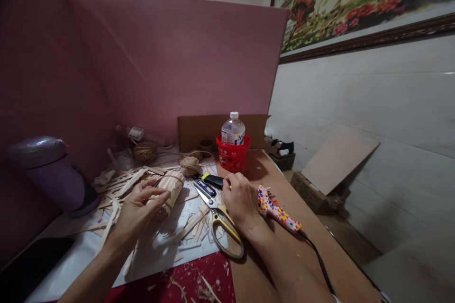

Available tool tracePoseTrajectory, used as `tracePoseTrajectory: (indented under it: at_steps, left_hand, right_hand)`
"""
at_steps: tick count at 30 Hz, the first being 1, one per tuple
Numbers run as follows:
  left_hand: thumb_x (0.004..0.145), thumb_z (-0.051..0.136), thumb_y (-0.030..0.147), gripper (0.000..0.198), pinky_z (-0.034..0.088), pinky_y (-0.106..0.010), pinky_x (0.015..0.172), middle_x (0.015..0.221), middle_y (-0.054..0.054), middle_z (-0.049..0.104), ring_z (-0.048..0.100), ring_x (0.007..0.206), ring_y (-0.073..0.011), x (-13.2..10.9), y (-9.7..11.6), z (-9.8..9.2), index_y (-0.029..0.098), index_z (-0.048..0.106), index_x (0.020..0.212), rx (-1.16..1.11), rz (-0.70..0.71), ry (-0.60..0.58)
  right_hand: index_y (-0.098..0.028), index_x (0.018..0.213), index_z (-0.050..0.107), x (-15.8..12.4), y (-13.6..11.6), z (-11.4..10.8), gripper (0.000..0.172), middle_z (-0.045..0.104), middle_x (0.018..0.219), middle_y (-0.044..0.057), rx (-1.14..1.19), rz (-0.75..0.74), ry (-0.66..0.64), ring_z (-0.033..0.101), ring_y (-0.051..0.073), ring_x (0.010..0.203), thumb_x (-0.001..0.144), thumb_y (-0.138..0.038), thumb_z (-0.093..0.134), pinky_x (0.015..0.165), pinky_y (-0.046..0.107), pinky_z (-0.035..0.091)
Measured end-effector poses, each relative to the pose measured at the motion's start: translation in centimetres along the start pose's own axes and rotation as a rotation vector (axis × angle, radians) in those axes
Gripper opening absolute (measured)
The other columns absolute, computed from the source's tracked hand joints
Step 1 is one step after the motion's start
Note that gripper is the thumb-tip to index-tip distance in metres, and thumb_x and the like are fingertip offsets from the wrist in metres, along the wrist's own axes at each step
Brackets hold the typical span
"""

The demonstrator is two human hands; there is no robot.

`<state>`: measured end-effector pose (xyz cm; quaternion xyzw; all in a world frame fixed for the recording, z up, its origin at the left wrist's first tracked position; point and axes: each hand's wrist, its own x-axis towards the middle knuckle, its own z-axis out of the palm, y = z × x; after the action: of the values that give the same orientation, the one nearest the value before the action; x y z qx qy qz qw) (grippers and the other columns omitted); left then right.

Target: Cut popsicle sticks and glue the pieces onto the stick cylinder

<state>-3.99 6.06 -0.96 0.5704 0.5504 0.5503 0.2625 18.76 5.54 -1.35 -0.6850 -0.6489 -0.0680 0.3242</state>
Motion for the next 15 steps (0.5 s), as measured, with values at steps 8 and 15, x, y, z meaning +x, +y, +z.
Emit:
tracePoseTrajectory:
  at_steps: [8,15]
  left_hand:
    - [0.071,0.066,0.036,0.019,0.043,-0.028,0.072,0.079,-0.003,0.063,0.056,0.079,-0.0173,0.1,1.0,-1.7,0.017,0.068,0.072,-0.122,0.056,0.082]
    - [0.069,0.062,0.036,0.023,0.027,-0.019,0.031,0.052,0.0,0.059,0.043,0.034,-0.0073,-3.1,2.9,1.1,0.015,0.059,0.062,-0.117,-0.305,-0.564]
  right_hand:
    - [-0.019,0.077,0.062,-1.6,-1.3,0.0,0.017,0.063,0.082,0.004,0.211,-0.136,-0.02,0.058,0.017,0.075,0.088,-0.02,0.048,0.066,0.026,0.038]
    - [-0.019,0.077,0.062,-2.4,-1.9,-0.2,0.016,0.064,0.081,0.004,0.337,-0.179,-0.05,0.059,0.017,0.077,0.087,-0.02,0.05,0.066,0.026,0.039]
